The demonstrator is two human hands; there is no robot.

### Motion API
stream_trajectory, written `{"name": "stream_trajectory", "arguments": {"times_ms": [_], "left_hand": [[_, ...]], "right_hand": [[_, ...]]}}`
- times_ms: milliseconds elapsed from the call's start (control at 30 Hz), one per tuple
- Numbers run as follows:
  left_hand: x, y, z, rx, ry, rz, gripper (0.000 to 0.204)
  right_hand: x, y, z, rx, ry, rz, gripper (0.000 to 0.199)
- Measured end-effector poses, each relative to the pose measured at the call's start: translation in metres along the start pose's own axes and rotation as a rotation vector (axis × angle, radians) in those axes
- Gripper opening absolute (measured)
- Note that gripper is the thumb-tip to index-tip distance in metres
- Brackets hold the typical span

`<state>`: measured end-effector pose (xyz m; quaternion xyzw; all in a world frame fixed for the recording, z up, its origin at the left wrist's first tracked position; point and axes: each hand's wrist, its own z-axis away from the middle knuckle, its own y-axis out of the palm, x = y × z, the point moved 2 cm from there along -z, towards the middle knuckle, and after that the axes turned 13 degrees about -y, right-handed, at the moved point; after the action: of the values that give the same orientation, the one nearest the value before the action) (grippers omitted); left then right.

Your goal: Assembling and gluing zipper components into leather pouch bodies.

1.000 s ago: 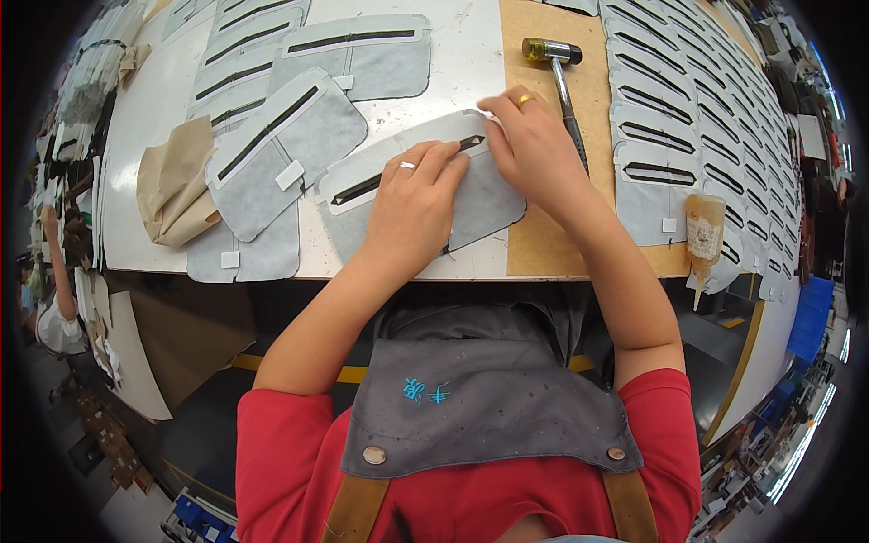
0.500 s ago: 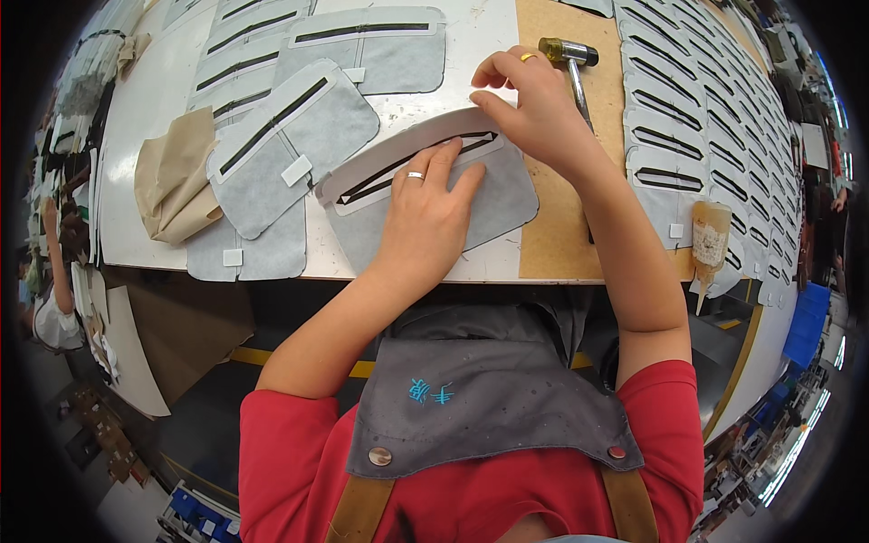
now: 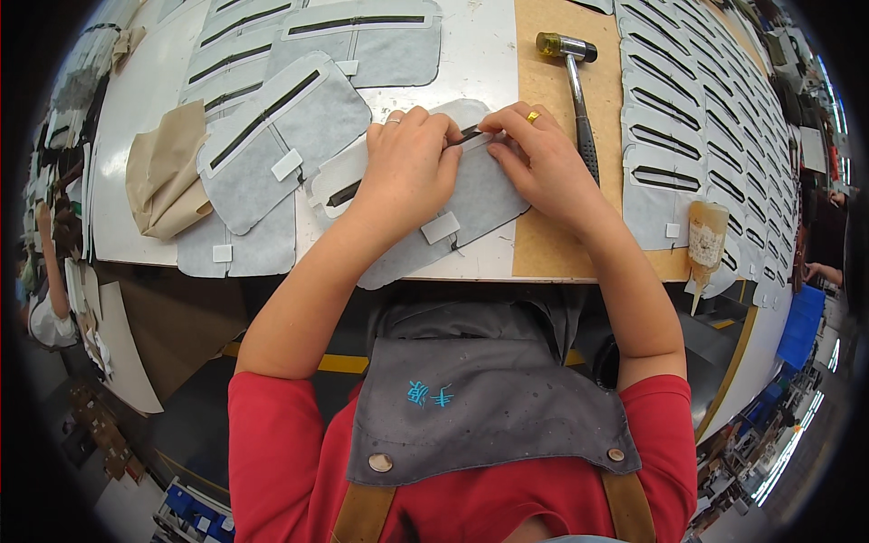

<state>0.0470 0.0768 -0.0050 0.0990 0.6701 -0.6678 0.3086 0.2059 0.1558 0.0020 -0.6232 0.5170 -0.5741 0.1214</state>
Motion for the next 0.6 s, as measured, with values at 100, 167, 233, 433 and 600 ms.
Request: {"name": "stream_trajectory", "arguments": {"times_ms": [100,167,233,433,600], "left_hand": [[0.006,0.006,0.003,-0.093,0.082,0.068,0.014],[0.006,0.007,0.006,-0.185,0.205,0.083,0.019],[0.005,0.007,0.007,-0.204,0.263,0.051,0.021],[0.004,0.01,0.011,-0.221,0.377,-0.073,0.027],[0.002,0.003,0.012,-0.171,0.348,-0.074,0.025]], "right_hand": [[-0.002,0.0,0.0,0.017,-0.013,0.01,0.02],[-0.003,0.0,0.001,0.013,-0.024,0.02,0.02],[-0.002,-0.001,0.002,0.005,-0.051,0.031,0.019],[-0.005,0.0,0.008,0.024,-0.158,0.248,0.016],[0.009,0.008,0.005,-0.072,-0.153,0.059,0.023]]}}
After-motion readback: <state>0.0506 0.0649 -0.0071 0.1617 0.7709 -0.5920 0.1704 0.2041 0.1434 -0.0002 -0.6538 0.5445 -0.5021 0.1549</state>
